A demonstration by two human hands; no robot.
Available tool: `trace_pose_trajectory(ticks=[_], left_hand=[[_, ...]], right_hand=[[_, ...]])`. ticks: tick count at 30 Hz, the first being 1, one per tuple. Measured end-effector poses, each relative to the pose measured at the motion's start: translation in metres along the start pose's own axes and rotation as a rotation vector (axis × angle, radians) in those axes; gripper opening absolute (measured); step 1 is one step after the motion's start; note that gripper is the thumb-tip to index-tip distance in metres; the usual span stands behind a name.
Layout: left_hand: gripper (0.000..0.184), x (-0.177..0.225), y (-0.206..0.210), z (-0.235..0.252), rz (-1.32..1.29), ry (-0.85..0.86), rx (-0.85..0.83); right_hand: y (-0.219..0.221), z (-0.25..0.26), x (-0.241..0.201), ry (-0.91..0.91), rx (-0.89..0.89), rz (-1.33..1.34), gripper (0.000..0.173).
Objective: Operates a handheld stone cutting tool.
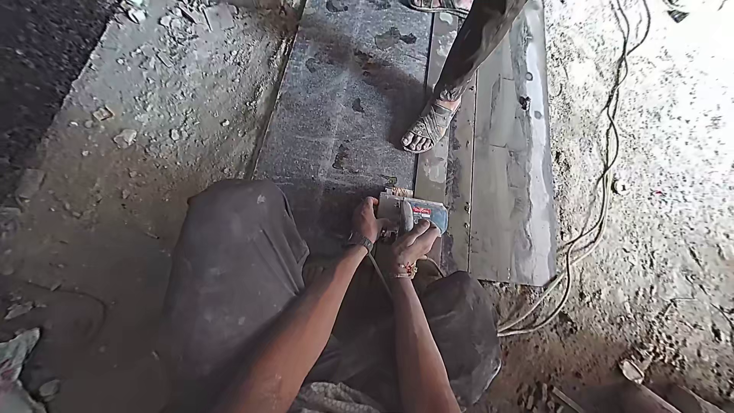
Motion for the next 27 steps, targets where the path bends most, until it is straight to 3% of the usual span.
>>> trace_pose_trajectory(ticks=[17,20,24,26,27], left_hand=[[0.068,0.004,0.005,0.005,-0.003,0.079,0.086],[0.067,0.006,0.005,0.006,0.002,0.119,0.103],[0.073,0.007,0.003,0.01,0.027,0.13,0.099],[0.07,0.005,0.005,0.008,0.019,0.15,0.086],[0.065,0.001,0.008,0.002,0.006,0.174,0.082]], right_hand=[[-0.005,0.015,0.02,-0.053,-0.042,0.104,0.04],[-0.051,0.042,0.036,0.206,0.093,-0.144,0.038],[-0.116,0.072,0.115,0.816,0.223,-0.676,0.082],[-0.137,0.069,0.145,1.099,0.216,-0.706,0.081],[-0.147,0.063,0.148,1.143,0.124,-0.682,0.078]])
Point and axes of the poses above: each hand's wrist, its own z-axis towards the middle knuckle, its own y-axis out of the palm, x = y × z, the point moved 1 cm from there along z, towards the middle knuckle, and after that the axes turned 7 degrees about x, right-handed, at the moved point
